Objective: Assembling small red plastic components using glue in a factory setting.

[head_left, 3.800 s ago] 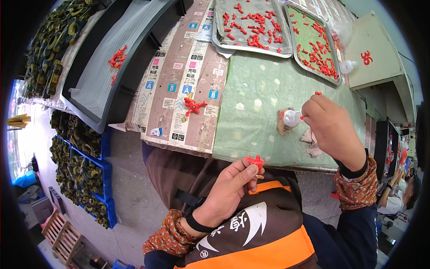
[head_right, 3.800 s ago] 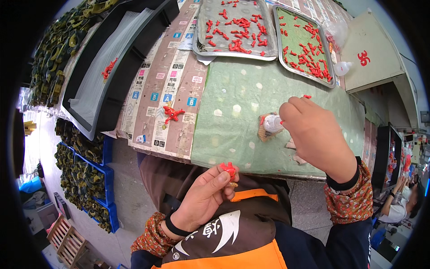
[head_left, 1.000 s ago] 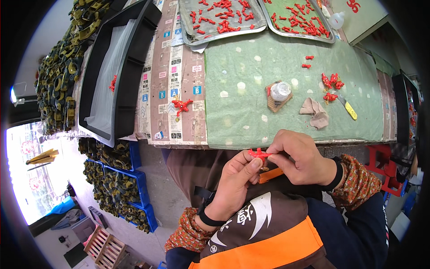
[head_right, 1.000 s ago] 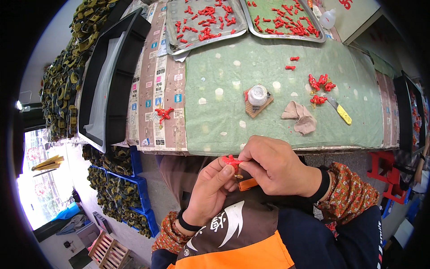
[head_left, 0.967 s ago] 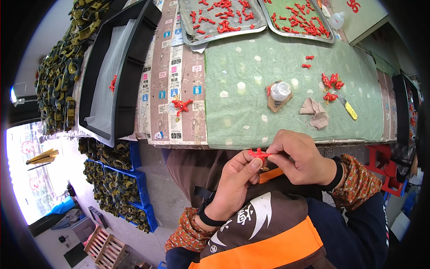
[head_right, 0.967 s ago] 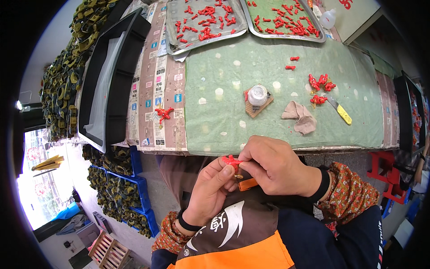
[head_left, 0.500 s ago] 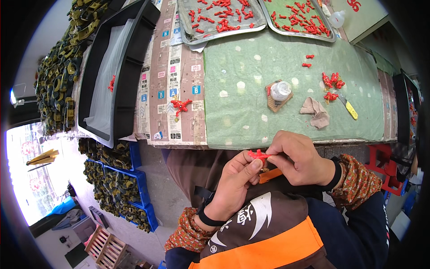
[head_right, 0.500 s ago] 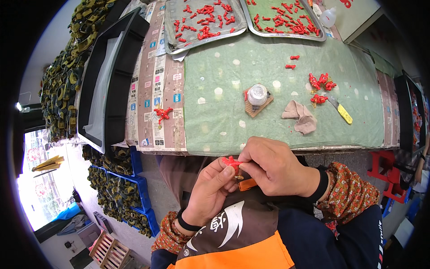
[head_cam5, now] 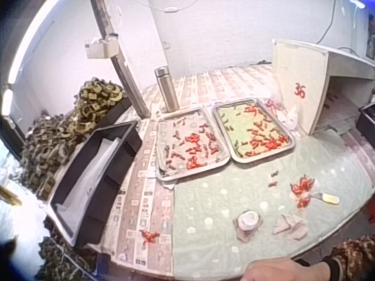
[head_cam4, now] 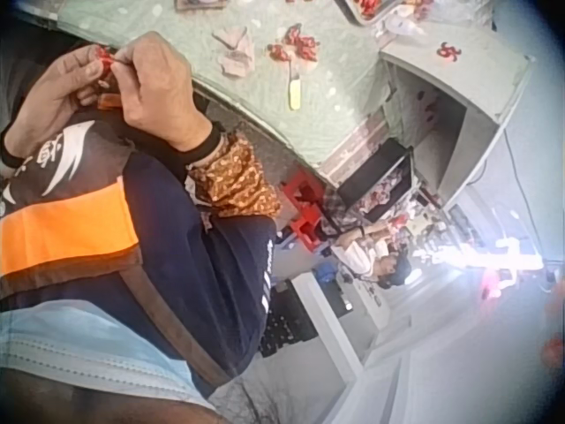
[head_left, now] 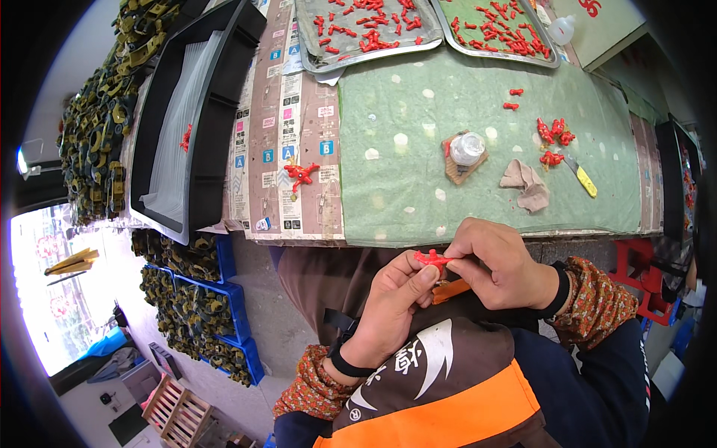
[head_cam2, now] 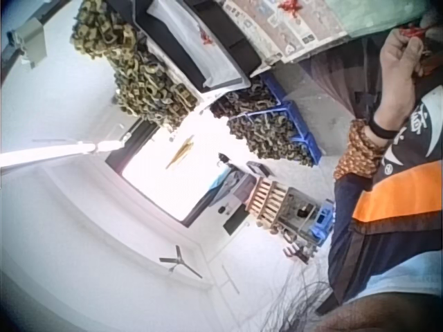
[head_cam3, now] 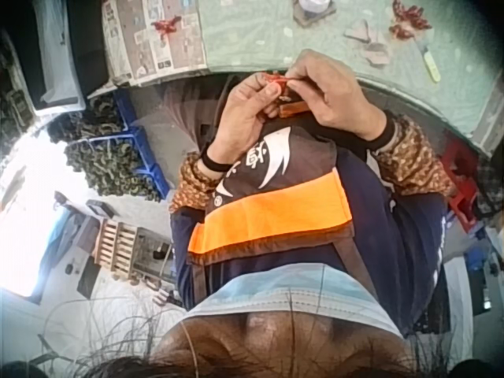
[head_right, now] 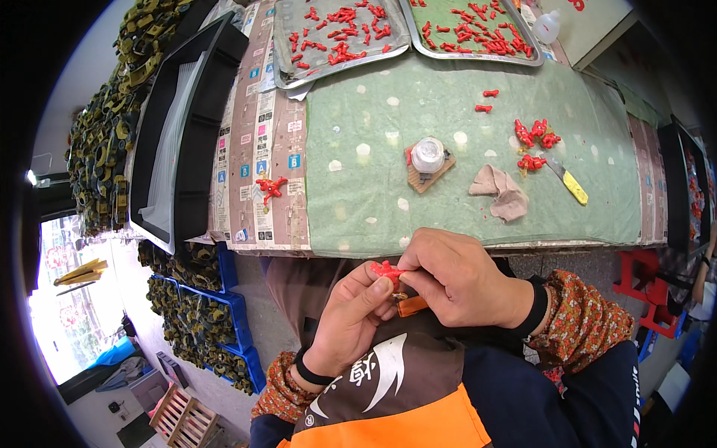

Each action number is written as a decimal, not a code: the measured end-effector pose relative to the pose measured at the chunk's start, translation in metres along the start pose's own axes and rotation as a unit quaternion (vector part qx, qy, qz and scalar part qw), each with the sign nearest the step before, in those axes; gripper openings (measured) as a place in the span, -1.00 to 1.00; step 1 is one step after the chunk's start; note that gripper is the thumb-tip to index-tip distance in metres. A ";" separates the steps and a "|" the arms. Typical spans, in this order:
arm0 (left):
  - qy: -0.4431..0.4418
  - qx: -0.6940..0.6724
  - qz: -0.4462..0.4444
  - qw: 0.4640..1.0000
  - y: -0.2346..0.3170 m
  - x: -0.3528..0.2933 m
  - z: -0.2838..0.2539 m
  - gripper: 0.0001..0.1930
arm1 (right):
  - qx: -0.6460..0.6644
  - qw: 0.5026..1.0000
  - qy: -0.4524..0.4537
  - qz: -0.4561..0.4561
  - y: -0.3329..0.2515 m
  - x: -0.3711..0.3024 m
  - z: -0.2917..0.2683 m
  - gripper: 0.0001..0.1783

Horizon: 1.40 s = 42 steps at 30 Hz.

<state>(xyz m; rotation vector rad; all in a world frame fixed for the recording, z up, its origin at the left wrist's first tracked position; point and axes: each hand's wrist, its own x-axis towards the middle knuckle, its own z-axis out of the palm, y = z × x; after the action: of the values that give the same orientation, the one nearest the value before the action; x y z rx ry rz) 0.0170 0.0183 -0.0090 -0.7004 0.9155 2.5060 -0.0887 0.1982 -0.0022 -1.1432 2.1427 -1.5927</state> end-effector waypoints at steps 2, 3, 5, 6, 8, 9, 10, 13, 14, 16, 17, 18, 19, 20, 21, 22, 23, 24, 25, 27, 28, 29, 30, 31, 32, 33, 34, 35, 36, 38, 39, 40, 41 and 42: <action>-0.002 -0.001 -0.001 1.000 0.000 0.000 0.000 -0.90 | 0.000 1.000 0.001 0.000 0.000 -0.001 0.000 -0.78; -0.004 0.002 0.000 1.000 0.000 0.000 0.000 -0.90 | 0.000 1.000 0.002 -0.001 0.001 -0.001 0.000 -0.78; -0.005 0.005 0.001 1.000 0.000 0.000 0.001 -0.90 | 0.000 1.000 0.002 -0.001 0.000 -0.001 0.000 -0.78; 0.000 0.008 0.001 1.000 0.000 0.000 0.002 -0.90 | -0.001 1.000 0.001 0.000 0.000 -0.001 0.000 -0.78; 0.005 0.012 0.001 1.000 0.000 -0.001 0.001 -0.90 | -0.002 1.000 -0.001 0.001 0.000 -0.001 0.000 -0.78; 0.000 0.015 0.004 1.000 0.000 -0.001 0.000 -0.90 | -0.004 1.000 0.000 -0.002 0.000 -0.002 0.000 -0.78; -0.006 0.018 0.007 1.000 0.000 -0.001 -0.001 -0.90 | -0.007 1.000 0.001 -0.004 0.000 -0.002 0.001 -0.78; 0.010 0.054 0.027 0.998 0.000 -0.001 0.000 -0.88 | -0.017 1.000 -0.003 -0.025 0.000 -0.003 0.000 -0.78; 0.010 0.054 0.026 0.998 0.001 -0.002 0.002 -0.88 | -0.016 1.000 -0.003 -0.025 0.000 -0.003 -0.001 -0.78; 0.020 0.114 0.056 0.992 0.006 -0.005 0.006 -0.86 | -0.020 0.997 0.003 -0.076 0.000 -0.001 -0.002 -0.76; 0.019 0.115 0.055 0.992 0.005 -0.005 0.006 -0.86 | -0.020 0.997 0.004 -0.075 0.001 -0.002 -0.002 -0.76; 0.005 0.135 0.093 0.986 0.003 -0.004 0.004 -0.85 | -0.028 0.995 0.010 -0.095 0.002 -0.002 -0.001 -0.75; -0.009 0.155 0.131 0.979 0.002 -0.004 0.003 -0.84 | -0.037 0.992 0.017 -0.116 0.003 -0.003 -0.001 -0.74; -0.010 0.156 0.130 0.979 0.002 -0.005 0.002 -0.84 | -0.037 0.992 0.018 -0.115 0.004 -0.004 -0.001 -0.74; -0.018 0.196 0.163 0.967 0.003 -0.005 0.001 -0.83 | -0.045 0.990 0.018 -0.134 0.005 -0.004 -0.002 -0.72; -0.026 0.234 0.195 0.952 0.004 -0.005 0.000 -0.82 | -0.054 0.987 0.019 -0.153 0.006 -0.005 -0.002 -0.71; -0.027 0.236 0.194 0.952 0.004 -0.005 -0.002 -0.82 | -0.054 0.987 0.021 -0.152 0.007 -0.006 -0.002 -0.71; -0.036 0.282 0.228 0.931 0.004 -0.004 -0.005 -0.81 | -0.070 0.981 0.024 -0.179 0.008 -0.006 -0.002 -0.70; -0.044 0.328 0.262 0.906 0.004 -0.003 -0.007 -0.80 | -0.087 0.974 0.027 -0.207 0.009 -0.007 -0.001 -0.69; -0.050 0.358 0.284 0.888 0.006 -0.003 -0.008 -0.79 | -0.099 0.966 0.029 -0.237 0.012 -0.008 -0.002 -0.69; -0.055 0.387 0.307 0.868 0.007 -0.003 -0.009 -0.79 | -0.112 0.957 0.029 -0.267 0.013 -0.008 -0.003 -0.69; -0.055 0.388 0.306 0.868 0.008 -0.001 -0.011 -0.79 | -0.112 0.957 0.031 -0.267 0.014 -0.007 -0.003 -0.69; -0.065 0.429 0.345 0.832 0.011 0.002 -0.012 -0.78 | -0.127 0.947 0.035 -0.292 0.014 -0.006 -0.003 -0.71; -0.074 0.469 0.383 0.792 0.012 0.003 -0.013 -0.78 | -0.142 0.937 0.038 -0.317 0.014 -0.006 -0.003 -0.72; -0.075 0.470 0.382 0.792 0.012 0.003 -0.013 -0.78 | -0.142 0.937 0.040 -0.316 0.013 -0.006 -0.003 -0.72; -0.068 0.474 0.392 0.786 0.013 0.002 -0.012 -0.76 | -0.145 0.935 0.037 -0.322 0.012 -0.006 -0.004 -0.72; -0.061 0.478 0.402 0.779 0.013 0.002 -0.011 -0.73 | -0.147 0.933 0.033 -0.327 0.012 -0.006 -0.005 -0.73; -0.062 0.479 0.401 0.778 0.014 0.002 -0.011 -0.73 | -0.147 0.933 0.035 -0.327 0.011 -0.007 -0.005 -0.73; -0.066 0.485 0.411 0.769 0.016 0.002 -0.011 -0.73 | -0.154 0.930 0.035 -0.331 0.011 -0.007 -0.005 -0.73; -0.070 0.492 0.420 0.759 0.017 0.003 -0.011 -0.74 | -0.160 0.928 0.035 -0.335 0.011 -0.007 -0.005 -0.73; -0.074 0.491 0.427 0.756 0.017 0.003 -0.011 -0.73 | -0.167 0.925 0.035 -0.340 0.011 -0.007 -0.005 -0.72; -0.078 0.490 0.433 0.753 0.016 0.003 -0.011 -0.73 | -0.174 0.922 0.035 -0.345 0.011 -0.008 -0.006 -0.72; -0.078 0.491 0.432 0.752 0.016 0.003 -0.011 -0.73 | -0.173 0.922 0.036 -0.345 0.011 -0.008 -0.005 -0.72; -0.078 0.491 0.434 0.752 0.016 0.003 -0.010 -0.73 | -0.178 0.919 0.038 -0.350 0.012 -0.008 -0.005 -0.72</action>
<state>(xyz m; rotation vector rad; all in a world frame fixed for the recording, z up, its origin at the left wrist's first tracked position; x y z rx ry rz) 0.0098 0.0006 -0.0098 0.3925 2.5987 2.0516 -0.0915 0.2087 -0.0127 -2.1916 2.2703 -1.5194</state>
